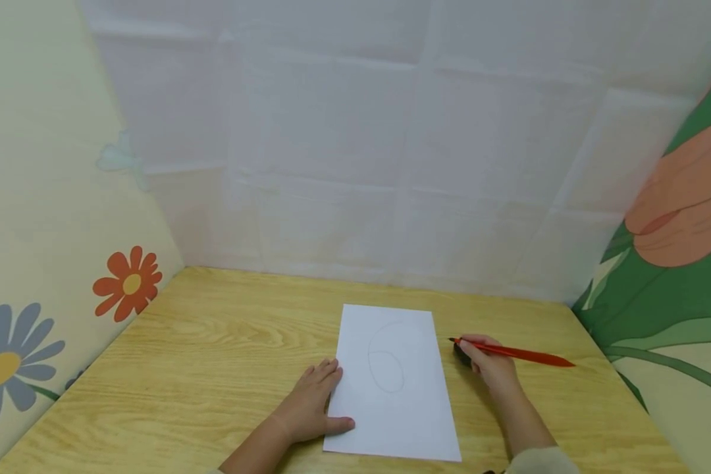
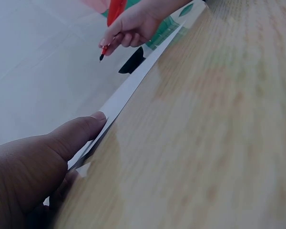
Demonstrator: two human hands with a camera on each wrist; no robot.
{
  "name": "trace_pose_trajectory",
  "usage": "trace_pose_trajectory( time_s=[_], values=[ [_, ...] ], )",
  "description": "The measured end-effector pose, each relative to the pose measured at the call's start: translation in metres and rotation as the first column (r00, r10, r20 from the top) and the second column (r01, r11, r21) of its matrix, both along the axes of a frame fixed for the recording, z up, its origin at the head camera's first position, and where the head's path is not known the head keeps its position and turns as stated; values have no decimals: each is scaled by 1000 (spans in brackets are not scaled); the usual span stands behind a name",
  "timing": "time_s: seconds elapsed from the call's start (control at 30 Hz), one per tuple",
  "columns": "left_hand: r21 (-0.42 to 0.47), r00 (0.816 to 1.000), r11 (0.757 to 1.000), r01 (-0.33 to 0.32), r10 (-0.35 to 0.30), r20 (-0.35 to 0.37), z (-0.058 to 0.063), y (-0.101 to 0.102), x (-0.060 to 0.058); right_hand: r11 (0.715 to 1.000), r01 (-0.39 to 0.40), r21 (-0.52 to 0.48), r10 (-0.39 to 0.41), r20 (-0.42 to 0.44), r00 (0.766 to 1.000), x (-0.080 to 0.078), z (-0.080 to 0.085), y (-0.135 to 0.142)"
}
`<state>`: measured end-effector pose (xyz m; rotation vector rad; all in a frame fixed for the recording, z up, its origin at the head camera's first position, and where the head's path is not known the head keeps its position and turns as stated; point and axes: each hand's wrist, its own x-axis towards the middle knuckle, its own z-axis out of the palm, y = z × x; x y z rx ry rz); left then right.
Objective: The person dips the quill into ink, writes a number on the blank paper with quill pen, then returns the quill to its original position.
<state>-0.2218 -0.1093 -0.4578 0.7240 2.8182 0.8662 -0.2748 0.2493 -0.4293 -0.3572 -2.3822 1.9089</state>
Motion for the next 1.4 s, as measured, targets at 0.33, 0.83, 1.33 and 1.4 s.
trace_pose_trajectory(
  time_s=[0.33,0.83,1.33,1.4],
  values=[
    [17,1000,1000,-2,2,2,1,-1,2,999,47,10,-46,-58,997,4,3,15],
    [18,1000,1000,3,-3,0,2,0,1,997,74,-11,-74,-73,995,11,10,36],
    [-12,1000,1000,1,0,19,5,0,3,994,63,90,-43,-209,977,16,14,38],
    [-13,1000,1000,1,-1,20,5,0,3,994,67,81,-46,-238,970,16,14,36]
  ],
)
